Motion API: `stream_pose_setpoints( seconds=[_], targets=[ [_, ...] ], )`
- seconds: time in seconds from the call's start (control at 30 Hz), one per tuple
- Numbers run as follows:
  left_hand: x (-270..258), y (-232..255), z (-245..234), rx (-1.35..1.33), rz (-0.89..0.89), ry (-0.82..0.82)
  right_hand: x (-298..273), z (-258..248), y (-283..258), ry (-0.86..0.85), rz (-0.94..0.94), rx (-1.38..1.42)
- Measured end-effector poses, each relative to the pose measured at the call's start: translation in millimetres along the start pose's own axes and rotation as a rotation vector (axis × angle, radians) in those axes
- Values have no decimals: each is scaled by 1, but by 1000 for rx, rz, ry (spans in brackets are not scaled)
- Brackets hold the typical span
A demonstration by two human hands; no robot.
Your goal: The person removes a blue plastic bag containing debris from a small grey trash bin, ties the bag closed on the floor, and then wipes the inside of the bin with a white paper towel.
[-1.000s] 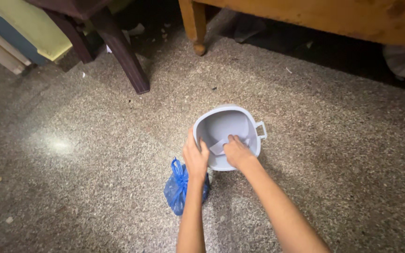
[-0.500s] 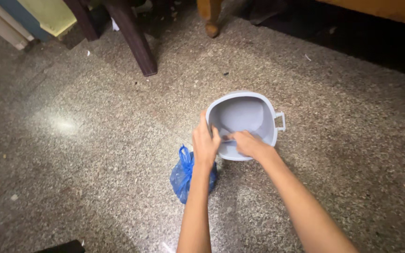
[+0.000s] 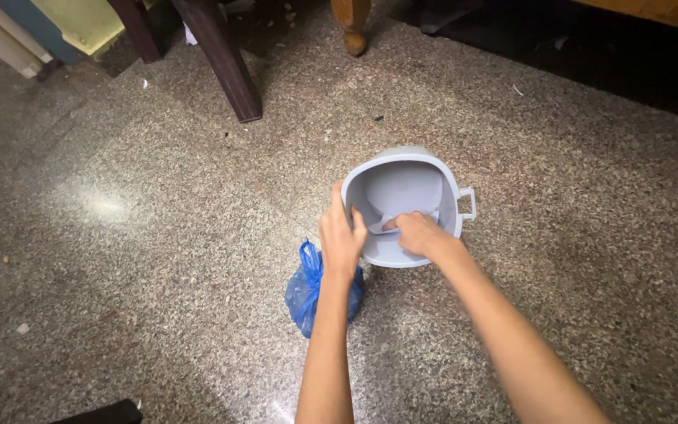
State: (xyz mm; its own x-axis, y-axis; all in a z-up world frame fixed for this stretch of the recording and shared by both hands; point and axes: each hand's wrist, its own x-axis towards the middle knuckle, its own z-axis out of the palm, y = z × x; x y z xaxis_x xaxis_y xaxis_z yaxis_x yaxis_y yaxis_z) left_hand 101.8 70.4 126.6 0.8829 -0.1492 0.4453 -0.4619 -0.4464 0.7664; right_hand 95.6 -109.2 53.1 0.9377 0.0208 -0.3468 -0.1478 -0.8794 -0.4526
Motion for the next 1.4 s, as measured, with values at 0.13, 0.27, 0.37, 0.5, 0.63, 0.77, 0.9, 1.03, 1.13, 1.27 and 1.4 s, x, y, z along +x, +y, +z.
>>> stream_pose_setpoints(
  seconds=[0.13, 0.27, 0.37, 0.5, 0.63, 0.77, 0.9, 1.03, 1.13, 1.27, 1.4],
  targets=[
    [1, 2, 1, 22, -19, -29, -4, -2, 1, 34, -61, 90],
    [1, 2, 2, 22, -38, -11, -6, 4, -8, 41, 145, -243],
    [-3, 2, 1, -11, -7, 29, -9, 9, -14, 86, 189, -368],
    [-4, 3, -1, -6, -50, 2, -16, 4, -18, 69, 65, -163],
    [-2, 10, 0, 43, -3, 4, -21, -8, -17, 104, -83, -16],
    [-3, 11, 1, 62, -40, 3, -23, -12, -10, 87, -104, -26],
    [-6, 1, 1, 0, -108, 50, -16, -5, -7, 178, -127, -270],
    [-11, -15, 2, 35, -100, 96, -9, 5, -21, 152, -74, -444],
    [-14, -22, 3, 37, -69, 119, -12, -1, -27, 115, -116, -193],
    [-13, -18, 6, 83, -124, 87, -20, -12, -28, 55, -62, 32],
    [-10, -7, 9, 66, -140, 60, -24, -6, -28, 122, 25, -329]
  ],
)
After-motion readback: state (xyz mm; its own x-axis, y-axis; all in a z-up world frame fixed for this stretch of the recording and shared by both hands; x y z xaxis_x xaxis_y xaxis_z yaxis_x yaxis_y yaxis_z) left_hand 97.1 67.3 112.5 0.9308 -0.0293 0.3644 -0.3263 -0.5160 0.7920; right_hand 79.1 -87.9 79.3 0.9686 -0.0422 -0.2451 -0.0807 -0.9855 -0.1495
